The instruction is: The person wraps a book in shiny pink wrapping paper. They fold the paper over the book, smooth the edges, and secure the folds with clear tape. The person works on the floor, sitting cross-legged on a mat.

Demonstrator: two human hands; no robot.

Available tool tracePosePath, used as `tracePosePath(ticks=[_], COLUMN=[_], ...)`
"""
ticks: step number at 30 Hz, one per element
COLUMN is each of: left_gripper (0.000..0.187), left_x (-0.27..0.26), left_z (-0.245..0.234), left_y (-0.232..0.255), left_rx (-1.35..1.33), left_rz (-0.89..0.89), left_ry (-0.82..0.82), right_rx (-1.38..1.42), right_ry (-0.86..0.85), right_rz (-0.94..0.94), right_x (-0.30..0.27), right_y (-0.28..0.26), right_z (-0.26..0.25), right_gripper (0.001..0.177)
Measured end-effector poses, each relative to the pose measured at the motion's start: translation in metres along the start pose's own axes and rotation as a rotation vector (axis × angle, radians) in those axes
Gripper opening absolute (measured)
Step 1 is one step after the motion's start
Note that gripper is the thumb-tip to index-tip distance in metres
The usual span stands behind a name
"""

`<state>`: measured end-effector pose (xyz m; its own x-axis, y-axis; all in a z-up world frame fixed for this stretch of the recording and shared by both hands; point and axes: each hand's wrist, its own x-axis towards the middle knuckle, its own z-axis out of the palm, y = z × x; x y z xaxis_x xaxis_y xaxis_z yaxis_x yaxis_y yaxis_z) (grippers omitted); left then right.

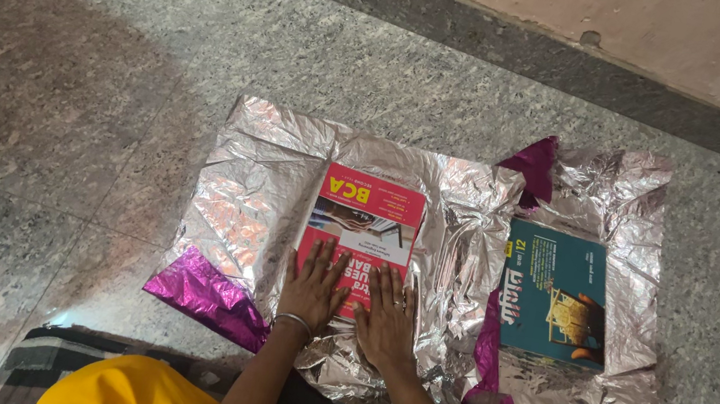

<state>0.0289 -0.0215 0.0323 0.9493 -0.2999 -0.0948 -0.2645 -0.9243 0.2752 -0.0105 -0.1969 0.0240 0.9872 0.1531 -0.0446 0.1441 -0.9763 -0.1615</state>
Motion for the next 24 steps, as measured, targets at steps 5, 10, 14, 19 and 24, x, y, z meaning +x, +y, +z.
tracePosePath(ticks=[5,10,14,19,24], left_gripper=[0.068,0.068,0.068,0.067,0.066], left_x=[-0.002,0.000,-0.003,-0.002,-0.001], left_z=[0.001,0.003,0.008,0.009,0.010], left_y=[0.000,-0.002,-0.003,-0.004,-0.003], left_rx=[0.008,0.004,-0.004,-0.024,-0.045], left_rz=[0.010,0.019,0.030,0.027,0.024], left_ry=[0.026,0.051,0.099,0.089,0.097], right_rx=[0.024,0.036,0.062,0.061,0.051], right_ry=[0.022,0.049,0.087,0.087,0.057], right_rz=[-0.010,-0.024,-0.051,-0.055,-0.048], right_x=[-0.001,0.000,-0.002,-0.002,-0.001], right_y=[-0.001,-0.001,0.000,0.001,0.001], right_z=[-0.001,-0.001,-0.001,-0.002,0.000], right_gripper=[0.071,0.071,0.069,0.068,0.069])
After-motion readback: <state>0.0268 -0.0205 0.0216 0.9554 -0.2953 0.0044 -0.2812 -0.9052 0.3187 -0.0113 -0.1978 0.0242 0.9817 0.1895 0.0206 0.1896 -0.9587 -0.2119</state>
